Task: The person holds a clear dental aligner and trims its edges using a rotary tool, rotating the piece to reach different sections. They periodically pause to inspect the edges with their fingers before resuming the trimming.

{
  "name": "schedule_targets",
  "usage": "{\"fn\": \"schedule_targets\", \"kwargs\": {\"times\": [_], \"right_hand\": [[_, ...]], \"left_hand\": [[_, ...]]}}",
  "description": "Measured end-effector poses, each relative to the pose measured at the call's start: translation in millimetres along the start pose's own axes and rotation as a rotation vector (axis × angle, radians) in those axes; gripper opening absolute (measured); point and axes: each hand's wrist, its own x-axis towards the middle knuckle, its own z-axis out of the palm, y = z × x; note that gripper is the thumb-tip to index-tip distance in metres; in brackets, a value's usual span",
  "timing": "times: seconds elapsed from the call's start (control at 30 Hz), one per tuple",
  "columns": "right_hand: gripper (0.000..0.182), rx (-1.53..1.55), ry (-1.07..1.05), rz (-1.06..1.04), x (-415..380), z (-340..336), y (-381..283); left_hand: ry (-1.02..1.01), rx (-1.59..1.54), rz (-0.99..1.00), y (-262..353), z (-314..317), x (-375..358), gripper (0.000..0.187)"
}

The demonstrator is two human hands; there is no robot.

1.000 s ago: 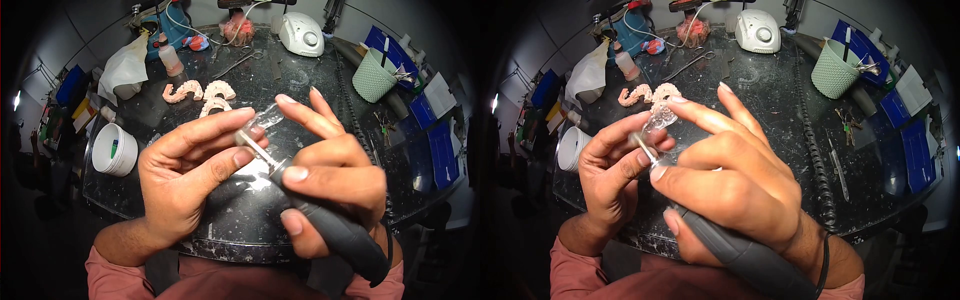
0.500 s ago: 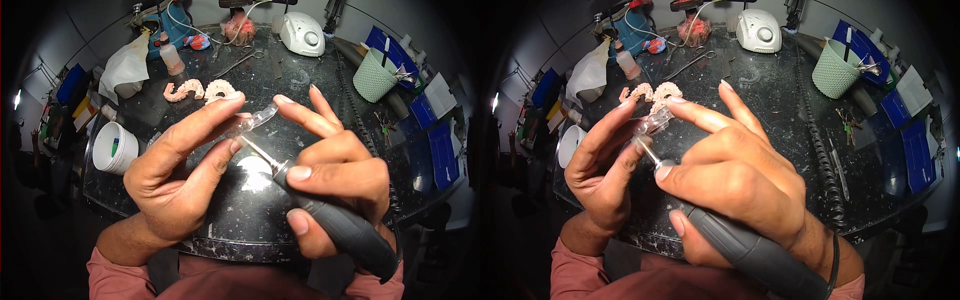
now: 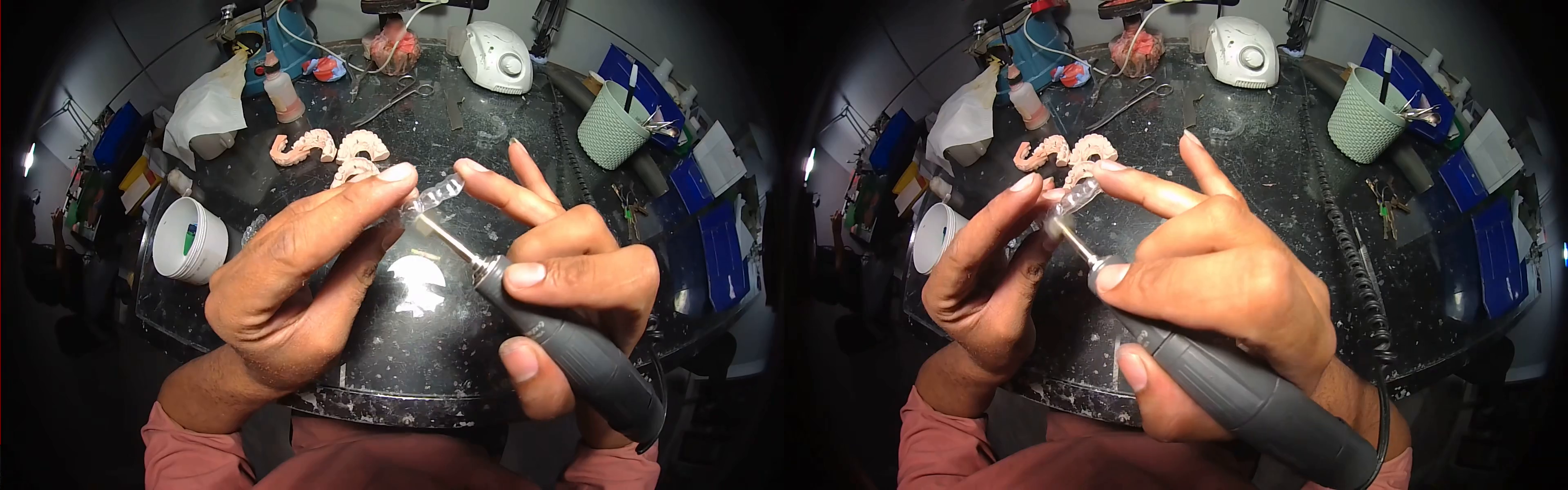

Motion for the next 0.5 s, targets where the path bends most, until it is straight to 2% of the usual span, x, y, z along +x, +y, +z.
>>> {"fn": "schedule_targets", "kwargs": {"times": [0.23,0.3,0.33,0.37,0.4,0.47,0.5], "right_hand": [[0.038,0.024,0.054,-0.050,-4,4,10],[0.041,0.054,0.129,-0.009,-6,2,12],[0.043,0.086,0.203,0.033,-7,3,13],[0.049,0.077,0.366,0.069,-4,16,14],[0.042,0.096,0.372,0.095,-4,13,15],[0.036,0.085,0.349,0.330,0,16,2],[0.037,0.166,0.347,0.347,-1,17,4]], "left_hand": [[0.021,-0.020,-0.024,3,5,1,0.043],[0.132,-0.265,-0.413,12,11,4,0.044],[0.133,-0.265,-0.415,11,13,5,0.044],[0.143,-0.471,-0.528,9,13,6,0.046],[0.153,-0.678,-0.642,8,14,7,0.047],[0.166,-0.767,-0.712,10,18,7,0.051],[0.137,-0.828,-0.747,11,18,7,0.052]]}}
